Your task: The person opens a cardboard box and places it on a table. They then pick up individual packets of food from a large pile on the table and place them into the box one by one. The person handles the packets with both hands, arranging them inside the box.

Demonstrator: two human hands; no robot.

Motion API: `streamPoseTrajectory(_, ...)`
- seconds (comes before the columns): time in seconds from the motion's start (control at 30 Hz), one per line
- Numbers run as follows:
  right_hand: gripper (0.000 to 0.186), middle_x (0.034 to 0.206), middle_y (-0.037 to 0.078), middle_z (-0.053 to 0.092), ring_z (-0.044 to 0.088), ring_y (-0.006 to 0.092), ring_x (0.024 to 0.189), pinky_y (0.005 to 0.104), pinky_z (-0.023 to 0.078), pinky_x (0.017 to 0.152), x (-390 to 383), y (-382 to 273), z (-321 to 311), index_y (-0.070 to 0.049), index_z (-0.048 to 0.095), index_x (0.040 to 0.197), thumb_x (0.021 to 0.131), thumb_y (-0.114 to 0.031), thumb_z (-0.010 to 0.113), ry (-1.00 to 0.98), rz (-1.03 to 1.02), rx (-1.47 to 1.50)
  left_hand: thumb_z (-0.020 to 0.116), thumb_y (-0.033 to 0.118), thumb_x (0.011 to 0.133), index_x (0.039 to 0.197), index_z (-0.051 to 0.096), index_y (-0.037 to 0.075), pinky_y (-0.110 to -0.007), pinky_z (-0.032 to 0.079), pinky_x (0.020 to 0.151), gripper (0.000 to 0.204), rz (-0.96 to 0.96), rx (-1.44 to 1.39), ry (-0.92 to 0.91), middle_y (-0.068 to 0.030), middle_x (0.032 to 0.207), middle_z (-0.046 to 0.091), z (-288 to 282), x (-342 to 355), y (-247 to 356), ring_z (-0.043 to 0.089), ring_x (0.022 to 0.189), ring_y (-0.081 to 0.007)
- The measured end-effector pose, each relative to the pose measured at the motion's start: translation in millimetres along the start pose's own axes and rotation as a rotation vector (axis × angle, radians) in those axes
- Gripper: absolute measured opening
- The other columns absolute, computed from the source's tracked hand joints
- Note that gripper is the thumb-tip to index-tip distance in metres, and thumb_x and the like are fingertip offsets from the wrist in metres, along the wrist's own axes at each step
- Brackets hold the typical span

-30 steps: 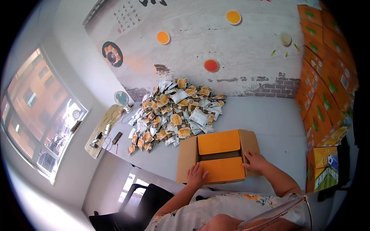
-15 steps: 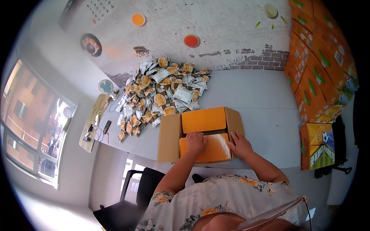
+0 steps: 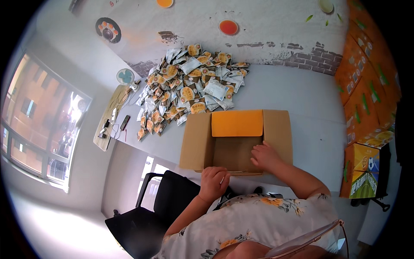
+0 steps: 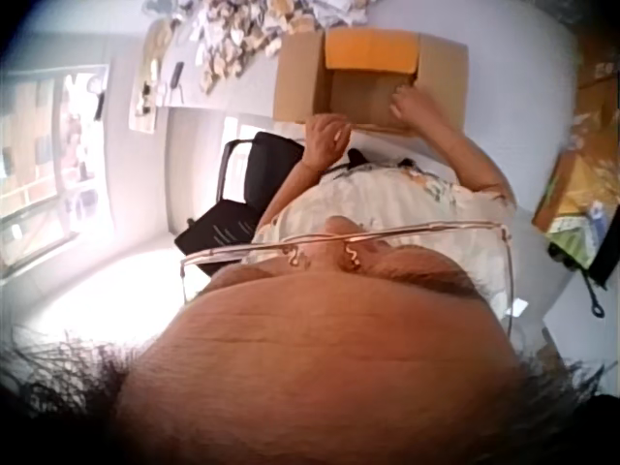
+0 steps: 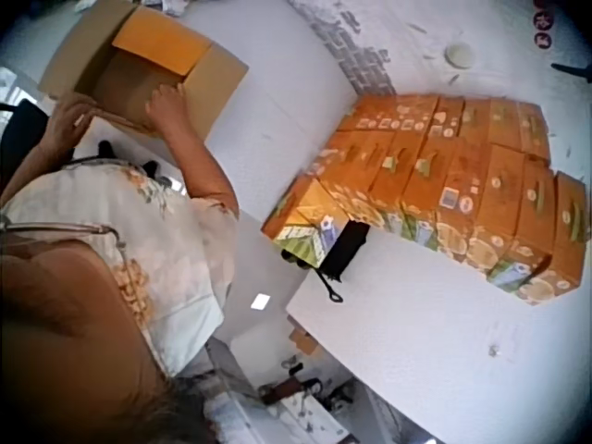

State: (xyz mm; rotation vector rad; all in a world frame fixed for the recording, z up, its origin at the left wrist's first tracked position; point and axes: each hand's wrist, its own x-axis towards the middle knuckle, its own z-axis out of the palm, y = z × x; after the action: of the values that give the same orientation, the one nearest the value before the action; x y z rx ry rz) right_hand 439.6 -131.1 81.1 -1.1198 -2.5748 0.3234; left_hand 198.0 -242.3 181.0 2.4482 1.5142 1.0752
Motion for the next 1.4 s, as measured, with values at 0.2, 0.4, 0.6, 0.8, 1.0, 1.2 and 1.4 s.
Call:
streamPoseTrajectory(0.2, 0.038, 0.118, 0.018, 0.063, 0.059, 0.0317, 0.110, 0.0426, 0.049, 0.092, 63, -20, 21, -0.006, 0.072, 0.102, 0.083, -0.037, 0.061, -0.860, 0.121, -0.016, 0.065, 0.022, 0.087, 0.087, 0.066, 0.003, -0.041, 0.051, 0.079, 0.018, -0.307, 0.010, -0.594, -0.0112, 0.099, 0.069, -12, -16, 7, 0.063, 0.093, -0.0330)
streamPoseTrajectory(0.4, 0.050, 0.142, 0.018, 0.045, 0.040, 0.0325, 0.133, 0.0530, 0.033, 0.106, 88, -2, 34, -0.006, 0.062, 0.122, 0.083, -0.037, 0.062, -0.552, 0.075, -0.205, 0.058, 0.044, 0.090, 0.131, 0.053, 0.007, -0.049, 0.027, 0.113, 0.055, -0.181, 0.174, -0.763, -0.0152, 0.150, 0.037, 16, -30, -17, 0.032, 0.140, -0.0332)
streamPoseTrajectory(0.6, 0.062, 0.149, 0.019, 0.034, 0.029, 0.0324, 0.140, 0.0572, 0.023, 0.112, 90, 3, 7, -0.003, 0.051, 0.134, 0.082, -0.035, 0.064, -0.129, 0.049, -0.297, 0.061, 0.051, 0.085, 0.141, 0.043, 0.010, -0.056, 0.018, 0.115, 0.071, -0.117, 0.223, -0.701, -0.0146, 0.151, 0.035, 42, -32, -30, 0.028, 0.142, -0.0334)
streamPoseTrajectory(0.8, 0.062, 0.153, 0.018, 0.029, 0.026, 0.0315, 0.142, 0.0605, 0.022, 0.111, 117, 34, -22, -0.003, 0.049, 0.135, 0.081, -0.029, 0.065, 0.258, 0.119, -0.277, 0.068, 0.045, 0.080, 0.139, 0.044, 0.010, -0.054, 0.022, 0.114, 0.073, -0.114, 0.149, -0.669, -0.0148, 0.136, 0.047, 65, -35, -27, 0.041, 0.130, -0.0339)
streamPoseTrajectory(1.0, 0.068, 0.154, 0.016, 0.026, 0.026, 0.0310, 0.143, 0.0596, 0.025, 0.110, 155, 64, -12, -0.011, 0.040, 0.144, 0.086, -0.040, 0.062, 0.158, 0.259, -0.266, 0.071, 0.034, 0.078, 0.137, 0.045, 0.008, -0.048, 0.034, 0.107, 0.070, -0.125, -0.124, -0.607, -0.0166, 0.131, 0.049, 95, -42, -20, 0.047, 0.121, -0.0357)
streamPoseTrajectory(1.2, 0.070, 0.154, 0.017, 0.027, 0.025, 0.0301, 0.143, 0.0600, 0.024, 0.110, 180, 61, 11, -0.014, 0.040, 0.144, 0.087, -0.047, 0.061, 0.070, 0.391, -0.222, 0.066, 0.018, 0.081, 0.137, 0.045, 0.006, -0.045, 0.041, 0.101, 0.061, -0.064, -0.181, -0.624, -0.0167, 0.127, 0.050, 118, -40, -12, 0.049, 0.116, -0.0357)
streamPoseTrajectory(1.4, 0.059, 0.143, 0.018, 0.040, 0.032, 0.0318, 0.138, 0.0607, 0.026, 0.108, 158, 91, 28, -0.011, 0.052, 0.130, 0.083, -0.042, 0.066, 0.076, 0.444, -0.222, 0.063, 0.010, 0.081, 0.136, 0.046, 0.004, -0.043, 0.045, 0.095, 0.058, 0.013, -0.410, -0.611, -0.0176, 0.122, 0.053, 119, -39, -3, 0.051, 0.111, -0.0361)
